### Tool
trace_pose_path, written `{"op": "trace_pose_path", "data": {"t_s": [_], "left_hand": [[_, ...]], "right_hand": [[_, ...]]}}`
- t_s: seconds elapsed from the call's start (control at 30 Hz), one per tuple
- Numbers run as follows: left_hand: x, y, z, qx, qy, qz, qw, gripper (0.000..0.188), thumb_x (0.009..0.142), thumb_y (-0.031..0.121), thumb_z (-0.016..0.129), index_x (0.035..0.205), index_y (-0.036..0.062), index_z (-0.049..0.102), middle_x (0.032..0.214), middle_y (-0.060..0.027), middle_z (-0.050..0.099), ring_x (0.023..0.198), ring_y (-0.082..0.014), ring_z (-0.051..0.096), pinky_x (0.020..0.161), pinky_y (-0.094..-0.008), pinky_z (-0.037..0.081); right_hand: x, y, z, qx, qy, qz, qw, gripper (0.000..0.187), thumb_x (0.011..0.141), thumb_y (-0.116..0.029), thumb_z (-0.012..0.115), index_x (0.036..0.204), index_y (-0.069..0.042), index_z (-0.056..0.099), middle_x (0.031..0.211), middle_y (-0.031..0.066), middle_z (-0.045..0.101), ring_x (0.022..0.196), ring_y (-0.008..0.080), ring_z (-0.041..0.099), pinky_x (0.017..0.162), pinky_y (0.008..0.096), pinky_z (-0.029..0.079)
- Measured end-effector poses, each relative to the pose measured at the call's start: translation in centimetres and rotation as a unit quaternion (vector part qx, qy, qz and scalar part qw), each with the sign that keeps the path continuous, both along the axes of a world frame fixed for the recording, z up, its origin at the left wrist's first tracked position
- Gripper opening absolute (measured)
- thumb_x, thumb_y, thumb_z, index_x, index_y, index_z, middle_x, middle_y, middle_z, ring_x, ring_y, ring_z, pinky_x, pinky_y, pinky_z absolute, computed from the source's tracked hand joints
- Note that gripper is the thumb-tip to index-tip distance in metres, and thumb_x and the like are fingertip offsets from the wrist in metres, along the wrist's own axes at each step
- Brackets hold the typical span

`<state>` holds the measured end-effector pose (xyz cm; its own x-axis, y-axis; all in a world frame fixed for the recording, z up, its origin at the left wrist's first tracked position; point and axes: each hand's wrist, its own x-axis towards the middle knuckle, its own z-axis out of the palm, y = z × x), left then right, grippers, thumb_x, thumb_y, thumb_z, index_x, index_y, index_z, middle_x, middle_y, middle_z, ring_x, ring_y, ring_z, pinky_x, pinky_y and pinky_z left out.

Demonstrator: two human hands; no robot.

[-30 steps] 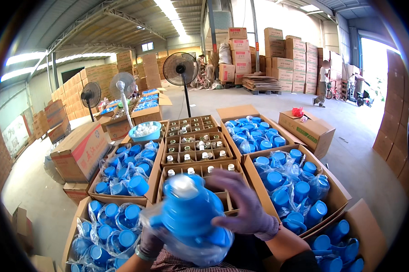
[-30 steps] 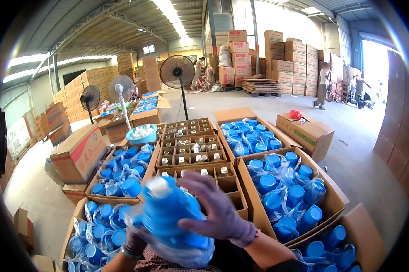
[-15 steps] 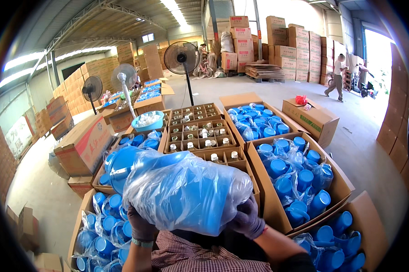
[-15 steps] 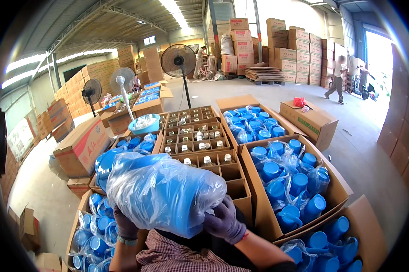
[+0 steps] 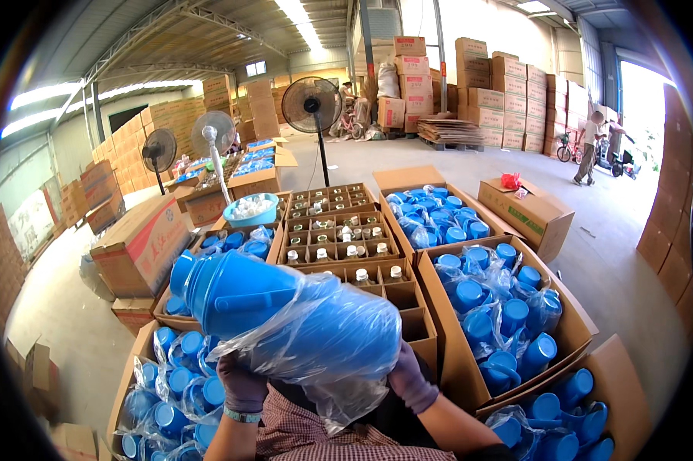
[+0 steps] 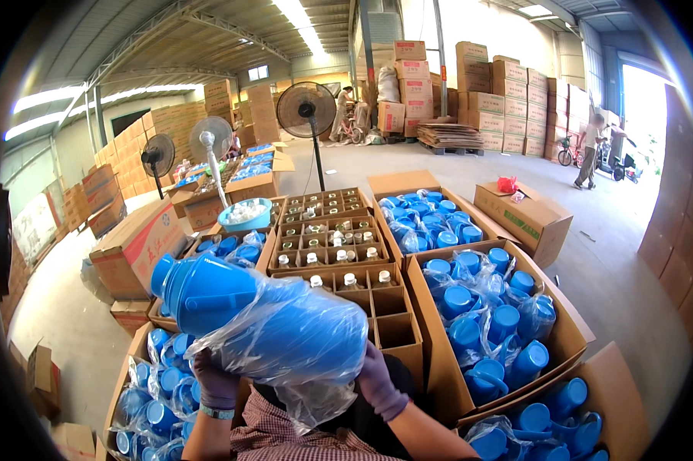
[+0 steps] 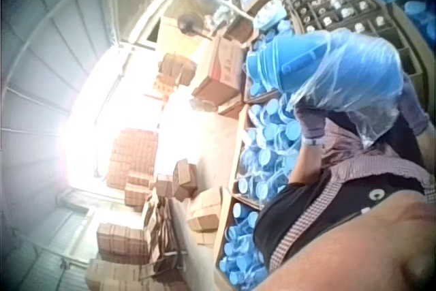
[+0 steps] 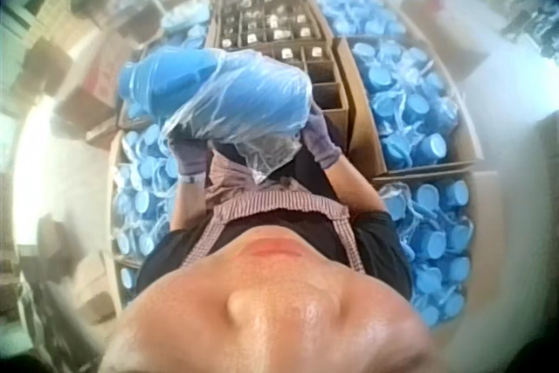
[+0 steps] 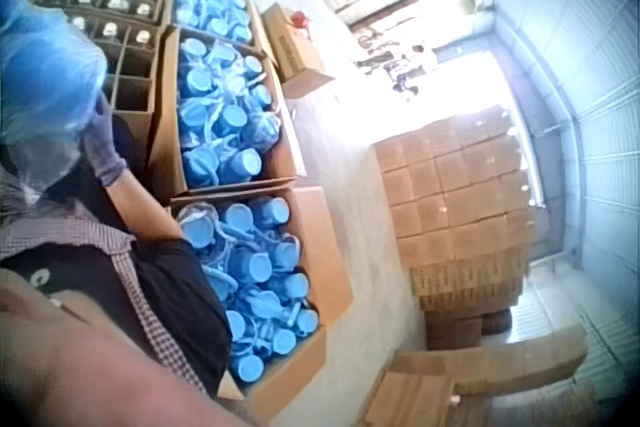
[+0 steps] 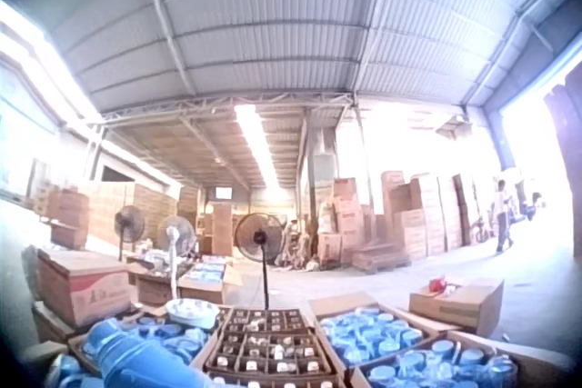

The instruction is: The person assembles blue thermos flasks by placing a silver liner into a blue plastic body, adding a white component, screwing on a blue cap, and placing the finished item into a cardboard box divider.

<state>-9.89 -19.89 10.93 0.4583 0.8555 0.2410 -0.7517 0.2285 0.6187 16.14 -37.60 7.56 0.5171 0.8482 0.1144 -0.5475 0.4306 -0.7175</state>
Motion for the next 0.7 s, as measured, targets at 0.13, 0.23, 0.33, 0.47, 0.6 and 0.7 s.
{"op": "trace_pose_path", "data": {"t_s": [0.13,0.23,0.33,0.47,0.6,0.7], "left_hand": [[-0.7,-0.2,-1.2,-0.071,-0.027,-0.022,0.997,0.052,0.099,0.036,0.047,0.138,0.0035,0.057,0.14,-0.0164,0.062,0.128,-0.0369,0.06,0.11,-0.0565,0.047],[0.0,-0.2,-1.9,-0.085,-0.017,-0.053,0.995,0.049,0.099,0.033,0.048,0.135,0.0032,0.06,0.137,-0.0167,0.063,0.125,-0.0358,0.061,0.109,-0.054,0.048],[-0.3,1.8,-4.3,-0.074,-0.032,-0.008,0.997,0.043,0.101,0.029,0.047,0.132,0.0038,0.061,0.135,-0.0144,0.065,0.123,-0.0342,0.062,0.108,-0.051,0.049],[-0.1,0.7,-1.2,-0.077,-0.026,-0.014,0.997,0.047,0.102,0.036,0.045,0.134,0.0055,0.06,0.135,-0.013,0.065,0.124,-0.0327,0.062,0.108,-0.0506,0.049],[-0.3,1.4,-1.6,-0.131,0.005,-0.025,0.991,0.05,0.103,0.041,0.044,0.135,0.0066,0.06,0.134,-0.0127,0.065,0.123,-0.0323,0.062,0.108,-0.0505,0.048],[-0.2,0.2,-2.0,-0.069,0.04,-0.035,0.996,0.056,0.105,0.05,0.042,0.14,0.0085,0.057,0.137,-0.0109,0.063,0.125,-0.033,0.06,0.108,-0.0514,0.047]], "right_hand": [[-1.1,-2.0,3.2,-0.064,-0.51,-0.279,0.812,0.031,0.095,-0.01,0.067,0.125,-0.001,0.062,0.109,0.0116,0.071,0.092,0.0222,0.073,0.086,0.0359,0.06],[1.8,0.0,-0.1,0.023,-0.022,0.01,0.999,0.03,0.101,-0.014,0.06,0.127,0.001,0.061,0.112,0.0158,0.072,0.096,0.0271,0.073,0.088,0.0387,0.06],[3.6,0.6,-7.1,0.041,0.253,0.268,0.929,0.039,0.109,-0.025,0.047,0.131,0.005,0.058,0.122,0.0199,0.07,0.106,0.0302,0.071,0.095,0.0427,0.059],[-1.0,-1.2,-1.9,-0.027,-0.046,0.004,0.999,0.028,0.1,-0.015,0.06,0.122,0.003,0.062,0.121,0.0163,0.069,0.111,0.0282,0.068,0.097,0.0417,0.056],[-1.7,-2.9,1.3,-0.013,-0.545,-0.341,0.766,0.024,0.085,-0.001,0.073,0.107,0.001,0.064,0.104,0.018,0.069,0.094,0.0288,0.071,0.084,0.036,0.056],[-0.8,-1.8,0.7,0.035,-0.55,-0.369,0.749,0.017,0.091,-0.002,0.067,0.108,0.001,0.066,0.101,0.0165,0.072,0.079,0.0283,0.073,0.075,0.0329,0.058]]}}
